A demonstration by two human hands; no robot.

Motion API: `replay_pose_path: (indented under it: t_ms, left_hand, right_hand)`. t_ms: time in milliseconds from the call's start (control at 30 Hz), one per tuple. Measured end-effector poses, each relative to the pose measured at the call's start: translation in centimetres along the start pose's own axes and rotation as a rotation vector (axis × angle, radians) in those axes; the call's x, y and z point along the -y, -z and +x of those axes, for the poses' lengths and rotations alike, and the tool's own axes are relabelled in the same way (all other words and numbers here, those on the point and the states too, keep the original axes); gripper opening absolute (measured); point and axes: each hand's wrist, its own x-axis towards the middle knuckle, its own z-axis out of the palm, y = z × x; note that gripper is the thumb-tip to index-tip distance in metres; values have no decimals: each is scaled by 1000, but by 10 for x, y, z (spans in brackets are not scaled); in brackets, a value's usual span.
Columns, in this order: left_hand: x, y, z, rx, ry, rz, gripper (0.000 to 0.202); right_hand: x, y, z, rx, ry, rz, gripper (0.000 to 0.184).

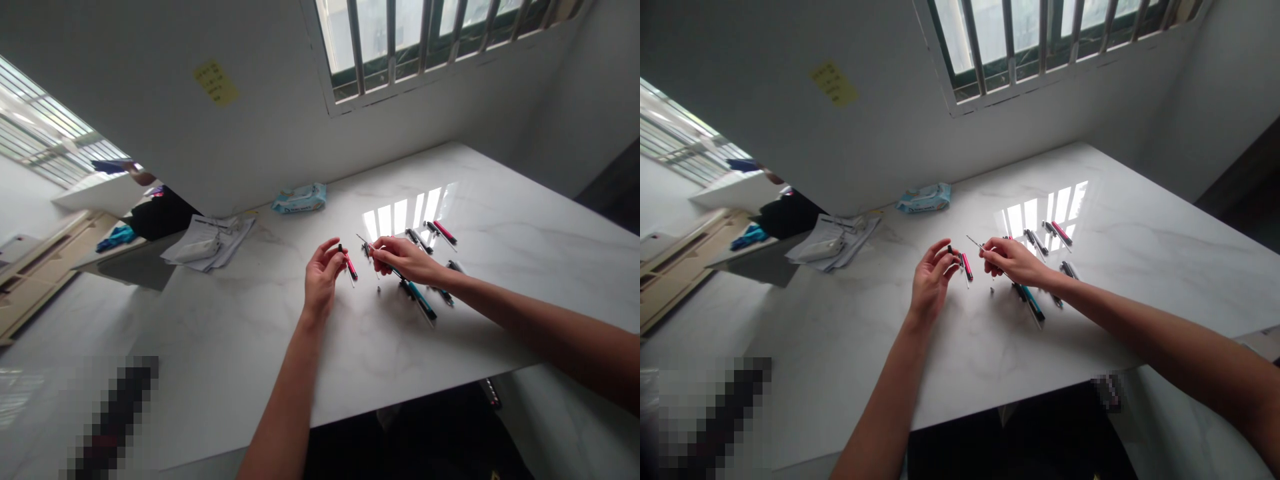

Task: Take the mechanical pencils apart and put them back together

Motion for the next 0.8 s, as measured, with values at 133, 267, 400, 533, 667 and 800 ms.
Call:
replay_pose_path:
  t_ms: [133, 267, 400, 533, 667, 800]
  left_hand:
    - [6, -6, -4, 137, -59, 230, 29]
    - [12, -10, -8, 233, -108, 345, 21]
    - [13, -13, -11, 269, -130, 439, 22]
    - [11, -15, -13, 249, -139, 488, 22]
    - [10, -20, -21, 318, -129, 479, 21]
    - [14, -28, -31, 502, -193, 588, 17]
  right_hand:
    - [-1, 1, 1, -21, 33, 2, 34]
    - [-3, 2, 2, -63, 44, 20, 29]
    - [-2, 3, 2, -66, 55, 11, 28]
    - [0, 3, 1, -61, 58, 7, 28]
    - [2, 4, 1, -75, 70, -9, 25]
    - [7, 5, 1, -92, 86, -13, 24]
